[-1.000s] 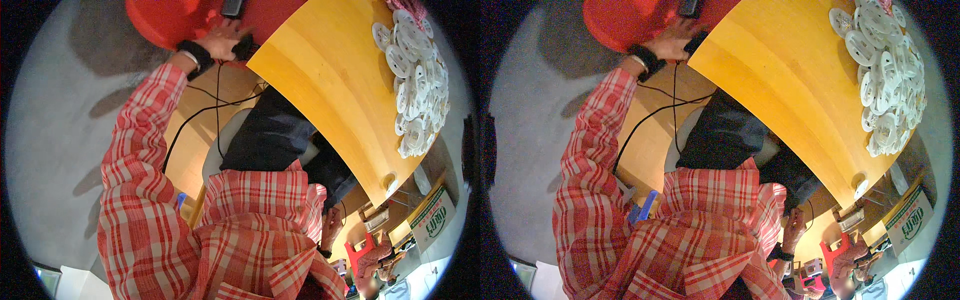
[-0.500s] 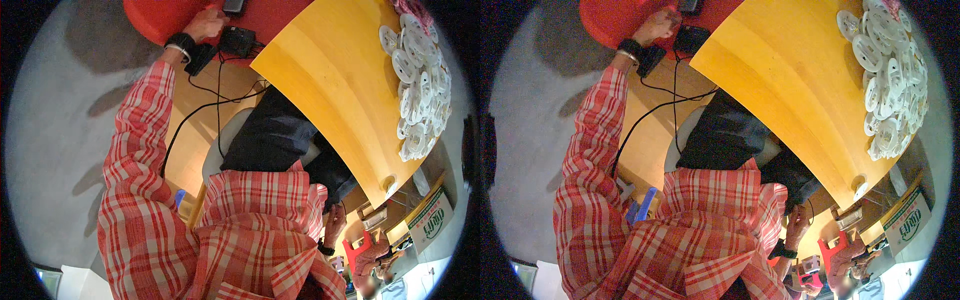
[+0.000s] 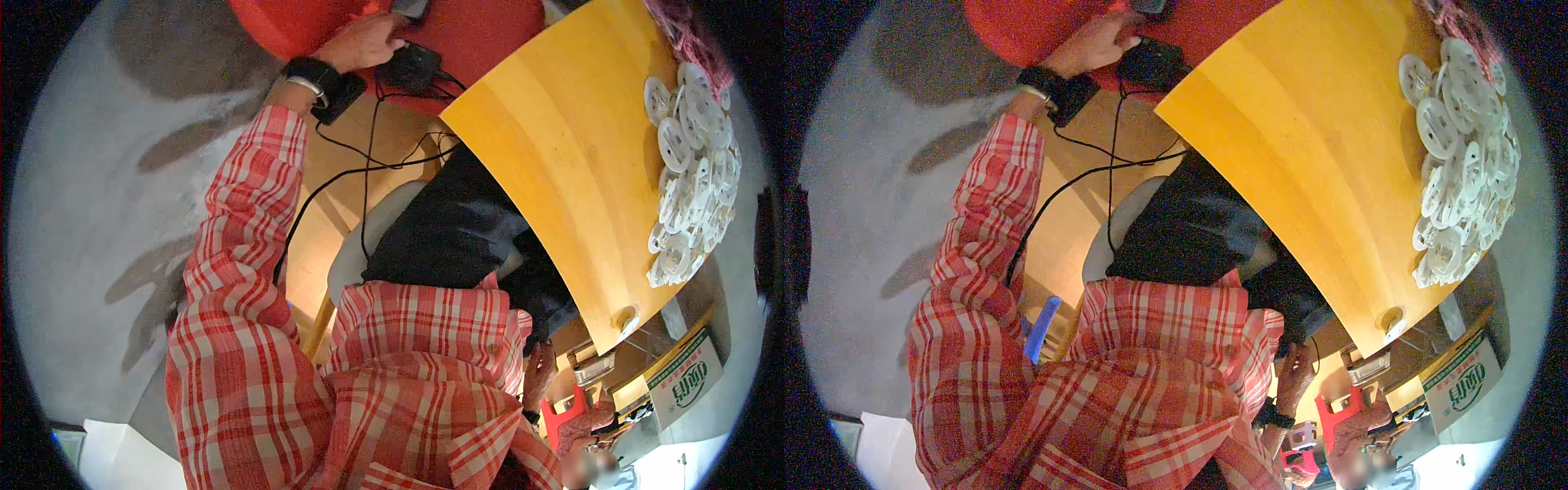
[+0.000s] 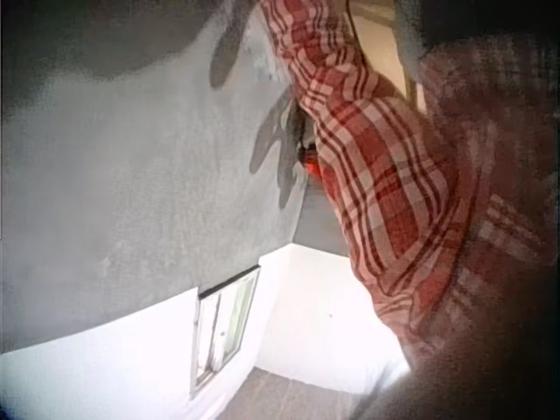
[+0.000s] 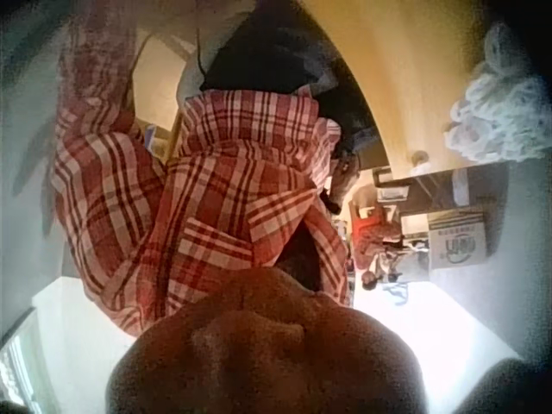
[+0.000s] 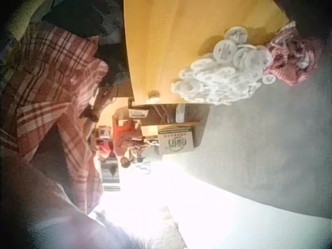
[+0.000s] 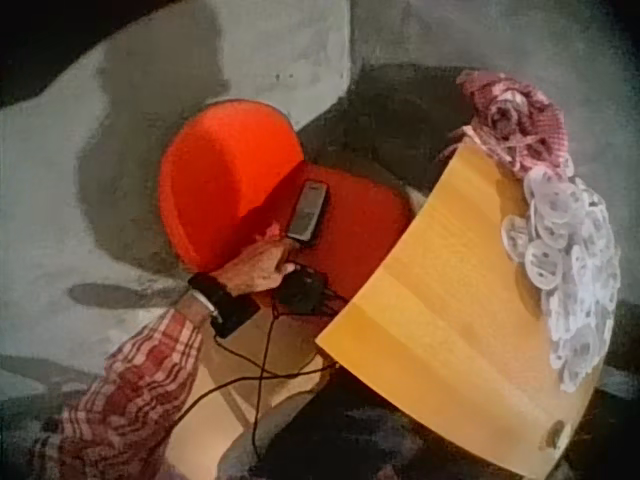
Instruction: Assembling small white plastic components by inserting pieces into a circular base at a factory workstation.
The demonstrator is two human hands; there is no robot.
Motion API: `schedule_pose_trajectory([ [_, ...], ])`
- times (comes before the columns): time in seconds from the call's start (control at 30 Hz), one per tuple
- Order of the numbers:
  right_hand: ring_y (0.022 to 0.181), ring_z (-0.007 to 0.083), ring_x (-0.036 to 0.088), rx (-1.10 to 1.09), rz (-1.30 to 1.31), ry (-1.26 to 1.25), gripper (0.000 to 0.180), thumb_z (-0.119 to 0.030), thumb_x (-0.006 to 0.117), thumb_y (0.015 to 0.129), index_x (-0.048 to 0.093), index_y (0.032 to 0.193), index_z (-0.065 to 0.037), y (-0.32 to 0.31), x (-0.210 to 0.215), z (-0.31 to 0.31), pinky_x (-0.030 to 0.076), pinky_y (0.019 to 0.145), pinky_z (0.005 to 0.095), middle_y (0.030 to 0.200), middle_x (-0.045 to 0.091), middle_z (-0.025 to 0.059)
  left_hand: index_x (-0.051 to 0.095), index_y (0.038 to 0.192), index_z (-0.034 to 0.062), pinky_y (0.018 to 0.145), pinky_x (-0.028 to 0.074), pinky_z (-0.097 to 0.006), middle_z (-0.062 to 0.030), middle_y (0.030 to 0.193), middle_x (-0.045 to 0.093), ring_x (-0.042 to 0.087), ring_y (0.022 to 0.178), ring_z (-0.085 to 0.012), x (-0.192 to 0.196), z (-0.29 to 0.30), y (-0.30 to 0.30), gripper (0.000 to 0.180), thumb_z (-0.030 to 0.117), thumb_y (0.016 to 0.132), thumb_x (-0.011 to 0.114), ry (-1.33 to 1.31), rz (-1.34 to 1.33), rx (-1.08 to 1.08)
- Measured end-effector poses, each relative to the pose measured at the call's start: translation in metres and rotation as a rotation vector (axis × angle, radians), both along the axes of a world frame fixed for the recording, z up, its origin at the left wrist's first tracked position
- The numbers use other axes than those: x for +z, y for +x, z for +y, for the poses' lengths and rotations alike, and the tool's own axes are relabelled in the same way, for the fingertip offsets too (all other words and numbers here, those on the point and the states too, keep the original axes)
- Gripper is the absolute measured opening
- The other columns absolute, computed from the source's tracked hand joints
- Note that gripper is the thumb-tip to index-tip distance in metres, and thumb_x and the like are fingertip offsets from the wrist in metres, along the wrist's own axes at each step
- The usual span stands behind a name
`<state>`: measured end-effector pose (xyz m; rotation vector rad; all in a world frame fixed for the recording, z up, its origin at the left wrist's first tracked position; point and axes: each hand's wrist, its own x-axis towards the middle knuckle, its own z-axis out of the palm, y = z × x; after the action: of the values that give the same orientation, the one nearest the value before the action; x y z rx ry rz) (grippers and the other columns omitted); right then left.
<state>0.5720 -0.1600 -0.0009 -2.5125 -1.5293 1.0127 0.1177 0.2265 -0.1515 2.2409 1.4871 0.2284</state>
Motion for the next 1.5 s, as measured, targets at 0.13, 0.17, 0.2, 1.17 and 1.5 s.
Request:
schedule_pose_trajectory([
  [0.13,0.059,0.028,0.053,0.124,-0.012,0.04,0.018,-0.016,0.049,0.091,0.054,0.091,0.001,0.009,-0.007,-0.005,0.042,0.053,0.036,0.072,0.058,0.0173,0.049,0.094,0.0037,0.065,0.045,-0.04,-0.0202,0.08,0.055,0.056,0.077,-0.0367,-0.053,0.01,-0.034,0.023,0.012,0.074,0.055,0.133,0.009,0.167],
  [0.17,0.06,0.0295,0.053,0.113,0.008,-0.001,0.018,-0.016,0.05,0.091,0.054,0.092,0.001,0.008,-0.004,0.0,0.042,0.053,0.037,0.073,0.058,0.0179,0.049,0.094,0.0037,0.065,0.045,-0.04,-0.0202,0.08,0.055,0.056,0.077,-0.0367,-0.047,0.009,-0.03,0.023,0.012,0.074,0.055,0.132,0.006,0.168],
  [0.2,0.061,0.0311,0.054,0.096,0.019,-0.039,0.018,-0.016,0.05,0.09,0.054,0.093,0.001,0.007,-0.002,0.003,0.043,0.054,0.038,0.074,0.058,0.0185,0.048,0.094,0.0025,0.063,0.045,-0.041,-0.0202,0.08,0.055,0.056,0.076,-0.037,-0.035,0.009,-0.021,0.023,0.014,0.075,0.054,0.13,-0.071,0.268],
  [1.17,0.056,0.0366,0.052,0.161,-0.079,-0.059,0.02,-0.017,0.048,0.091,0.05,0.088,0.003,0.006,-0.003,0.013,0.039,0.05,0.0419,0.065,0.053,0.02,0.038,0.119,-0.008,0.076,0.049,-0.044,-0.0269,0.105,0.057,0.058,0.093,-0.039,-0.025,0.105,0.038,0.08,0.045,0.07,0.071,-0.218,0.111,0.533],
  [1.5,0.056,0.0346,0.052,0.165,-0.041,-0.011,0.021,-0.019,0.048,0.091,0.05,0.084,0.001,0.016,-0.014,0.0,0.038,0.049,0.0421,0.064,0.053,0.0186,0.045,0.106,-0.0082,0.071,0.05,-0.045,-0.0258,0.094,0.061,0.061,0.085,-0.0391,-0.012,0.061,0.021,0.065,0.037,0.068,0.073,-0.099,-0.124,0.512],
])
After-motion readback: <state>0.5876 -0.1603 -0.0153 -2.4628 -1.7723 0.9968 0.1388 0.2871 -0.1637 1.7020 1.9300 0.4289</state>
